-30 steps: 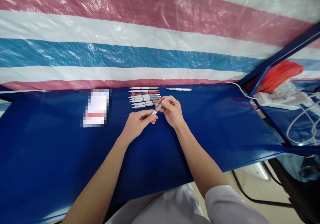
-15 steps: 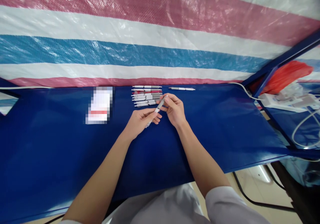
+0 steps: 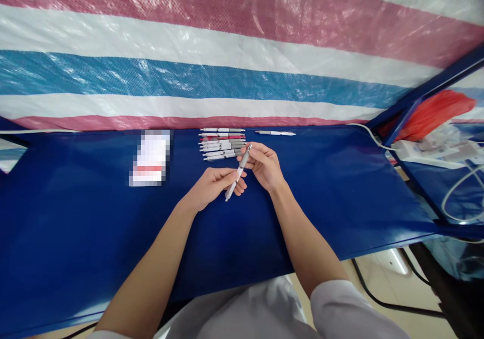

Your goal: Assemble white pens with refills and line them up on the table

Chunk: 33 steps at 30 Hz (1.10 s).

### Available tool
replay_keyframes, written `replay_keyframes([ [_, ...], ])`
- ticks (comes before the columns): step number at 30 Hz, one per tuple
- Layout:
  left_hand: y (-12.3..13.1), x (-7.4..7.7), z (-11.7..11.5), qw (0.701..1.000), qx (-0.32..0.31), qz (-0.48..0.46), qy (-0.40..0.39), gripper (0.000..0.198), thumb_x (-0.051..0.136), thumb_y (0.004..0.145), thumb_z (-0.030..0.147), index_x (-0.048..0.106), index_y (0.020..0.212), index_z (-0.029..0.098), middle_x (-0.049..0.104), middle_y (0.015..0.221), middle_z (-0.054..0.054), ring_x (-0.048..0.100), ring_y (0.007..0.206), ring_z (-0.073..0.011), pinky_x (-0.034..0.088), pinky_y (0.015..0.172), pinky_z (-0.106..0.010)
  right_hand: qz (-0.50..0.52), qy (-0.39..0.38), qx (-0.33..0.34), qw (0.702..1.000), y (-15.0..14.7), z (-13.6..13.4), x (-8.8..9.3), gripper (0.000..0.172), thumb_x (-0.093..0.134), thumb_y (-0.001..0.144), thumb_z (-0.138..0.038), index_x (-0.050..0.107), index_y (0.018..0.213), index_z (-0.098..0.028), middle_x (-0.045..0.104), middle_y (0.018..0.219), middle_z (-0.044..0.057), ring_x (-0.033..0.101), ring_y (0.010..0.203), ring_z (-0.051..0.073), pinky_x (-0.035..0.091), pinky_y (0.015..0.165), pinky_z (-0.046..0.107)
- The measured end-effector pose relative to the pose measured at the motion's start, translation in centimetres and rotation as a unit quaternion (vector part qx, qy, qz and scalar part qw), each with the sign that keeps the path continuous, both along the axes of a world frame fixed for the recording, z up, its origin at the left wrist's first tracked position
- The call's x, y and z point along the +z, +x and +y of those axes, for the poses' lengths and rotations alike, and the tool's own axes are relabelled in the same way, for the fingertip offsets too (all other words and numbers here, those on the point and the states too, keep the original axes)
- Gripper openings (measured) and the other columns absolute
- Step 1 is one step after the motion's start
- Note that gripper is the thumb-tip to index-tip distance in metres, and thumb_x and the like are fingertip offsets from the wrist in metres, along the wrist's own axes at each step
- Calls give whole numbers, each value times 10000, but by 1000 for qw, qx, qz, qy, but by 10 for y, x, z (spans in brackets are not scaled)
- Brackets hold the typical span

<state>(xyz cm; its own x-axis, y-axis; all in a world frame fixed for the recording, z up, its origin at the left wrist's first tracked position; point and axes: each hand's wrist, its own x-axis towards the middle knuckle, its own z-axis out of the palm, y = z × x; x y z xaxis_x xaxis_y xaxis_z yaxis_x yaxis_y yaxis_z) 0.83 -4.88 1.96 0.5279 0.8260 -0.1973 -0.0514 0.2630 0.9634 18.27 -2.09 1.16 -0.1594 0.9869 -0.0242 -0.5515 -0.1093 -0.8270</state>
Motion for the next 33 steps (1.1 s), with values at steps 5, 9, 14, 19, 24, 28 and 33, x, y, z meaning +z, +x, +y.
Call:
replay_keyframes([
  [5, 1, 3, 0, 998, 28, 45, 43, 337, 664, 849, 439, 743, 983, 140, 747, 824, -82, 689, 692, -176, 571, 677, -305, -2, 16, -34, 999, -3, 0, -1, 227, 824, 650, -329, 697, 817, -243, 739, 787, -40, 706, 685, 117, 597, 579, 209],
  [9, 4, 0, 1, 972, 118, 141, 147, 266, 686, 822, 387, 752, 945, 160, 734, 758, -37, 671, 659, -158, 553, 683, -284, -9, 7, -81, 997, -6, 1, -1, 232, 842, 618, -305, 677, 765, -237, 704, 762, -64, 684, 679, 97, 598, 577, 196],
  [14, 6, -3, 1, 956, 155, 167, 185, 249, 679, 827, 354, 750, 979, 170, 726, 742, -17, 668, 655, -147, 537, 679, -264, -3, 8, -96, 995, -8, 2, -2, 216, 839, 624, -295, 693, 771, -231, 699, 770, -62, 704, 707, 109, 608, 619, 212],
  [19, 2, 3, 1, 988, 83, 83, 104, 270, 669, 846, 396, 746, 893, 141, 731, 772, -52, 667, 649, -149, 546, 670, -276, 1, 16, -71, 997, -6, 0, -2, 241, 826, 643, -363, 722, 815, -230, 753, 828, -13, 739, 761, 165, 618, 647, 258],
  [24, -2, 6, 0, 999, -11, 22, 21, 325, 644, 868, 435, 734, 961, 137, 724, 760, -71, 660, 636, -157, 514, 560, -257, 11, 19, -23, 999, -4, -2, -3, 253, 820, 651, -392, 727, 819, -229, 763, 810, -2, 745, 755, 176, 624, 655, 275],
  [28, -4, 10, -1, 998, -44, 29, 27, 326, 629, 878, 439, 731, 936, 135, 712, 737, -68, 648, 626, -153, 494, 532, -244, 33, 15, 5, 999, -4, -3, -3, 244, 831, 640, -381, 718, 795, -229, 752, 748, -21, 735, 674, 151, 614, 593, 240],
  [33, -3, 10, 0, 995, -5, 71, 67, 295, 640, 864, 423, 738, 900, 147, 710, 733, -49, 648, 635, -146, 510, 581, -248, 24, 26, -25, 999, -5, -2, -3, 244, 841, 629, -366, 683, 752, -226, 725, 702, -40, 713, 636, 125, 591, 539, 204],
])
